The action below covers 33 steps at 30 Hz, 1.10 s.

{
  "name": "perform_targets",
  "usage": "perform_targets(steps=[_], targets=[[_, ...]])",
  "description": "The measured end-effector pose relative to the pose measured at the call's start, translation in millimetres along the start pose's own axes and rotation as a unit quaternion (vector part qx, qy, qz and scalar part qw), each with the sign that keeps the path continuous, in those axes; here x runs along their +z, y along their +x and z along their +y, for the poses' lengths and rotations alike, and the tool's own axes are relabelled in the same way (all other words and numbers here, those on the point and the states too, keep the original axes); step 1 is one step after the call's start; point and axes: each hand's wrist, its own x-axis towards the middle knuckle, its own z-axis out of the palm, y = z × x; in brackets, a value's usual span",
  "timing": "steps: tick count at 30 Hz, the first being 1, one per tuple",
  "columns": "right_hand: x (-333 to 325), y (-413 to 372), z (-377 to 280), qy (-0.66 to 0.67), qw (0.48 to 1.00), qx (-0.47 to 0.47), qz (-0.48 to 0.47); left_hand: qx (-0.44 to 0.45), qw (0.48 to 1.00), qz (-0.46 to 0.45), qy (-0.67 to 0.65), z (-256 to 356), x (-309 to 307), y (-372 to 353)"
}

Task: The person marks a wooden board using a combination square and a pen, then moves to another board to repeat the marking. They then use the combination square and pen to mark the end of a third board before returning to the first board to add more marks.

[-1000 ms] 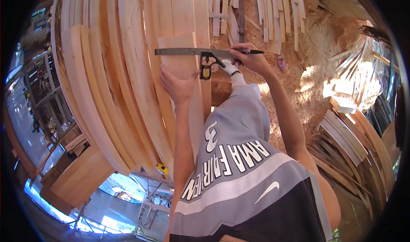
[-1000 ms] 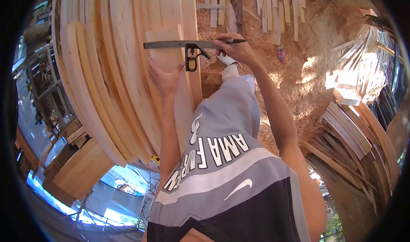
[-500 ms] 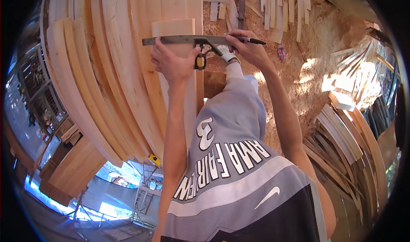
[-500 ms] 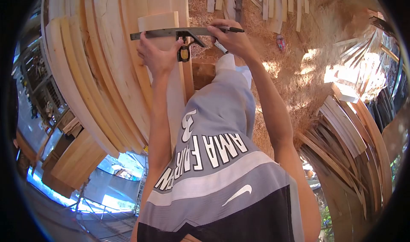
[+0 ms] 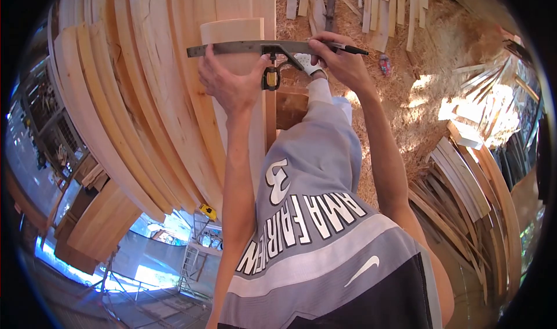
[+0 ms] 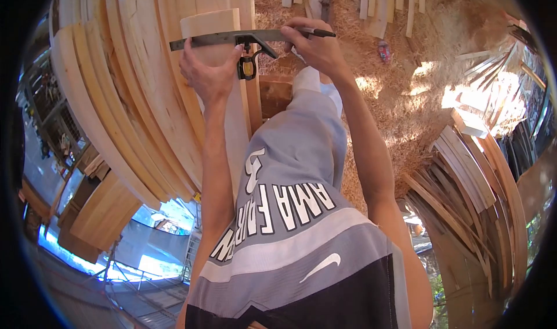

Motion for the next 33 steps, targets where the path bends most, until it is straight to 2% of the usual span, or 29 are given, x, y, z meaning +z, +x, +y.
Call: perform_targets(steps=[16,33], targets=[[-0.4,-0.1,2.6,0.018,1.0,-0.001,-0.004,-0.029,0.999,-0.028,-0.014,5.6,-7.2,-0.1],[-6.5,2.1,0.9,0.027,0.999,-0.002,-0.026,-0.027,1.0,-0.002,0.014,3.8,-2.9,-4.4]])
